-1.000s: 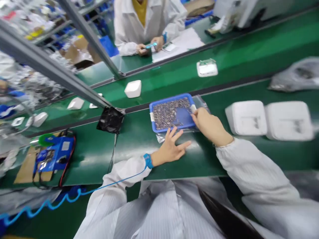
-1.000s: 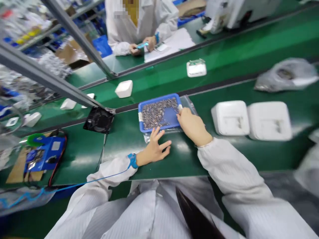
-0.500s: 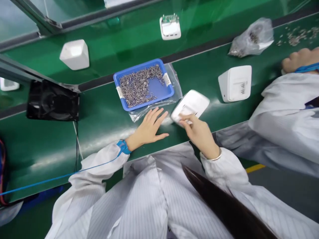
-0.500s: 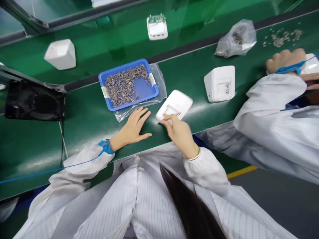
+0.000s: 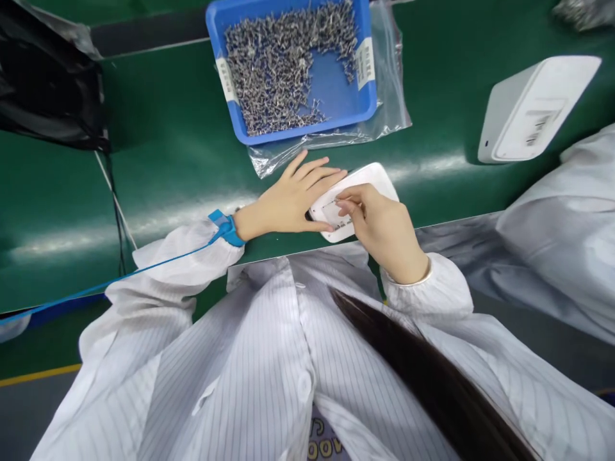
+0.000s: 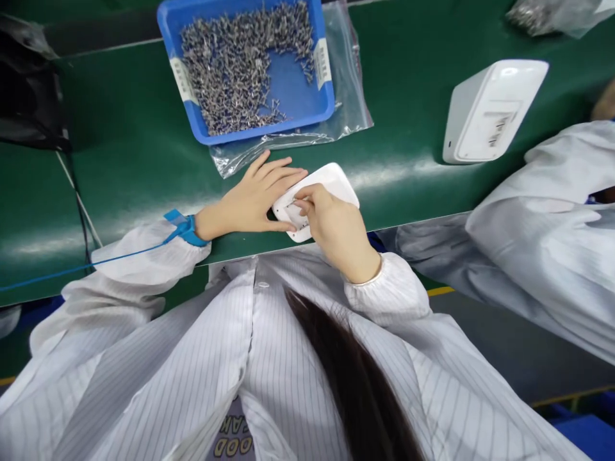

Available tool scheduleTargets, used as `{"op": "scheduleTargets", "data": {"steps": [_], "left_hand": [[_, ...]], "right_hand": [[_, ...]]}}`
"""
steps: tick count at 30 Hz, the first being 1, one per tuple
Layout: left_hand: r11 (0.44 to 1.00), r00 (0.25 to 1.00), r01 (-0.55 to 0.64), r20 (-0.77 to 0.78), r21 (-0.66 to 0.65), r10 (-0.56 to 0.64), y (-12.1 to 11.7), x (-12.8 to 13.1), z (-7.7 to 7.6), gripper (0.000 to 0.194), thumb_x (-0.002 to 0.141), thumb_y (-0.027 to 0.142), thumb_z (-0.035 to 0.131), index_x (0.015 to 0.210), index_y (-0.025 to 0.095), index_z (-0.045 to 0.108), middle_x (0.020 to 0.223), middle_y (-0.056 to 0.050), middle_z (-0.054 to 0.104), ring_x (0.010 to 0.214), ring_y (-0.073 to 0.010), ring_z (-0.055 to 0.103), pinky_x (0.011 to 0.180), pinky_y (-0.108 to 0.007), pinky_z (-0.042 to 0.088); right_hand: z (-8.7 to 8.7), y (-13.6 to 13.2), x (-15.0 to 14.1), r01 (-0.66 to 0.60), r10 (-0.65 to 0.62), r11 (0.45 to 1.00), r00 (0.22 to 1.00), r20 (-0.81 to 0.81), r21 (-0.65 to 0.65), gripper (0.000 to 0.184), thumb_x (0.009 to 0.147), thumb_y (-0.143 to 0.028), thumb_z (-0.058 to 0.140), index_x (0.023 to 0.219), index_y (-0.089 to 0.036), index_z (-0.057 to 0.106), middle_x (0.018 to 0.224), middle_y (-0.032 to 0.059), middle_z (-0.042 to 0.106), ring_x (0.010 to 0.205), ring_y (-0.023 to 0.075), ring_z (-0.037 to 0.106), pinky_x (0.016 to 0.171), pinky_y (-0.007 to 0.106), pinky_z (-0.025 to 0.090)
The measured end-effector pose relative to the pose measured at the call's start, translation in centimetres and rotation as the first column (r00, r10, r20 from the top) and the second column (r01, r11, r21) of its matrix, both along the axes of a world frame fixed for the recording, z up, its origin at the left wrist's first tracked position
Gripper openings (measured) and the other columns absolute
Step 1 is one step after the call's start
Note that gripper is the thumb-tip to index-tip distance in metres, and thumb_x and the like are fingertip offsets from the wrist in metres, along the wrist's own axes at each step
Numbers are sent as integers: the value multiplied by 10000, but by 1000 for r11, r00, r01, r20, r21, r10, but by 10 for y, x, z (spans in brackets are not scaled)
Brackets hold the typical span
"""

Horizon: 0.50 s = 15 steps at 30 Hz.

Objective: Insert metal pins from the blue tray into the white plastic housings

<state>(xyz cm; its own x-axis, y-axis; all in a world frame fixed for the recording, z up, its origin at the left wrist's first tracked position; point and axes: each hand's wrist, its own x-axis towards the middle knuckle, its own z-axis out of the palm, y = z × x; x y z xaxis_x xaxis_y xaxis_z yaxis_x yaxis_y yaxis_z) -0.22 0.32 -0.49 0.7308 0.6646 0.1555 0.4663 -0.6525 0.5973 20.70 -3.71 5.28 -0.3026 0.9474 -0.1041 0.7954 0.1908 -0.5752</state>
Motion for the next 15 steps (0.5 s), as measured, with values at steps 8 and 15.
{"op": "scheduleTargets", "data": {"steps": [8, 15], "left_hand": [[999, 1000, -22, 11, -43, 22, 2, 1, -1, 860, 899, 778, 430, 1548, 222, 336, 1539, -125, 463, 1485, -350, 332, 1266, -622, 95], [997, 1000, -20, -4, -75, 20, 2, 2, 1, 862, 898, 773, 442, 1554, 223, 335, 1538, -123, 468, 1493, -357, 322, 1269, -620, 64]], "right_hand": [[1, 5, -1, -51, 31, 997, 958, 285, 63, 204, 945, -320, 543, 1008, -172, 669, 813, 54, 751, 686, 200, 683, 604, 291, 396], [-14, -3, -14, 2, -32, 994, 961, 275, 108, 252, 959, -398, 556, 985, -192, 700, 804, 26, 755, 693, 179, 683, 590, 272, 350]]}}
